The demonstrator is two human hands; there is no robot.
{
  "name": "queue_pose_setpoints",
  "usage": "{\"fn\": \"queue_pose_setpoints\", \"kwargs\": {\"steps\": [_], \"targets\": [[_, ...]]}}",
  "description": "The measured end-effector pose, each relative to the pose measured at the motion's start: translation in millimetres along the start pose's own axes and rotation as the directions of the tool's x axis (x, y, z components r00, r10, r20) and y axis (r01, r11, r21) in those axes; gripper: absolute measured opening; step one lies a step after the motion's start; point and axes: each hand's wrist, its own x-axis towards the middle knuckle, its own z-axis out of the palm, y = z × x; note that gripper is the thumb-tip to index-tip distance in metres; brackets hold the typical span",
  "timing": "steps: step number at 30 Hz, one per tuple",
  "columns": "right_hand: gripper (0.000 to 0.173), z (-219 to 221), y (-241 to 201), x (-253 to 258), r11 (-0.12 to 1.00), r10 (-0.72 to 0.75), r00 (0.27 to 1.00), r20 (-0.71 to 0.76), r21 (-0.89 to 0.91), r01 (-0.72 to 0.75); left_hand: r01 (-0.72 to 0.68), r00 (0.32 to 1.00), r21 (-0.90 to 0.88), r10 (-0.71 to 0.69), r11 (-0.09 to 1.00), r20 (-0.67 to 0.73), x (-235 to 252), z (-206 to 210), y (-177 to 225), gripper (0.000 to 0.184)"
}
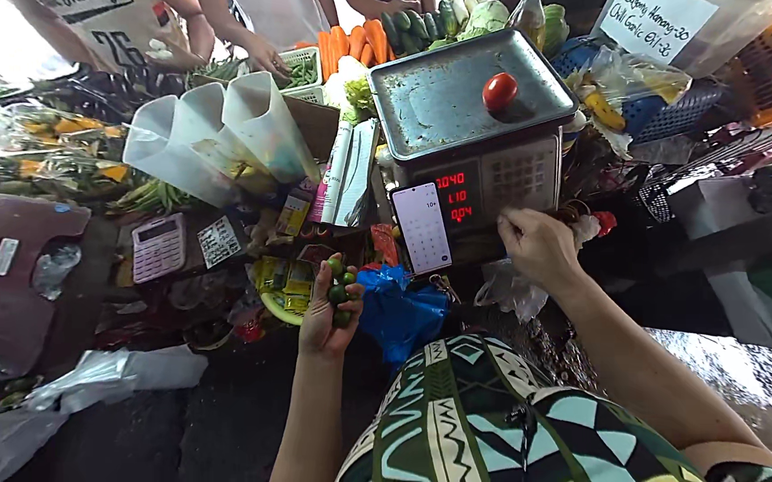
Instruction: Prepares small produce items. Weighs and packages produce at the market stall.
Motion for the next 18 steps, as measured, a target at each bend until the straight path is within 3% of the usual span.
{"fn": "queue_pose_setpoints", "kwargs": {"steps": [4, 8, 15, 18], "targets": [[0.037, 33, -23, -39, 0.963, -0.215, 0.974, 0.074, 0.18, 0.199, 0.002, 0.997, 0.006, -0.001, 1.0, -0.077, -8, -11, -2, 0.033], [0.038, 65, -42, -50, 0.93, -0.339, 0.94, 0.049, 0.172, 0.326, 0.023, 0.989, -0.003, -0.023, 1.0, -0.144, -14, -16, -6, 0.031], [0.04, 79, -63, -31, 0.929, -0.367, 0.927, 0.078, 0.086, 0.361, 0.04, 0.991, -0.018, -0.042, 0.999, -0.129, -17, -19, -9, 0.029], [0.038, 62, -66, -21, 0.937, -0.329, 0.944, -0.007, 0.12, 0.327, 0.03, 0.993, -0.003, -0.03, 1.0, -0.117, -18, -22, -8, 0.029]]}}
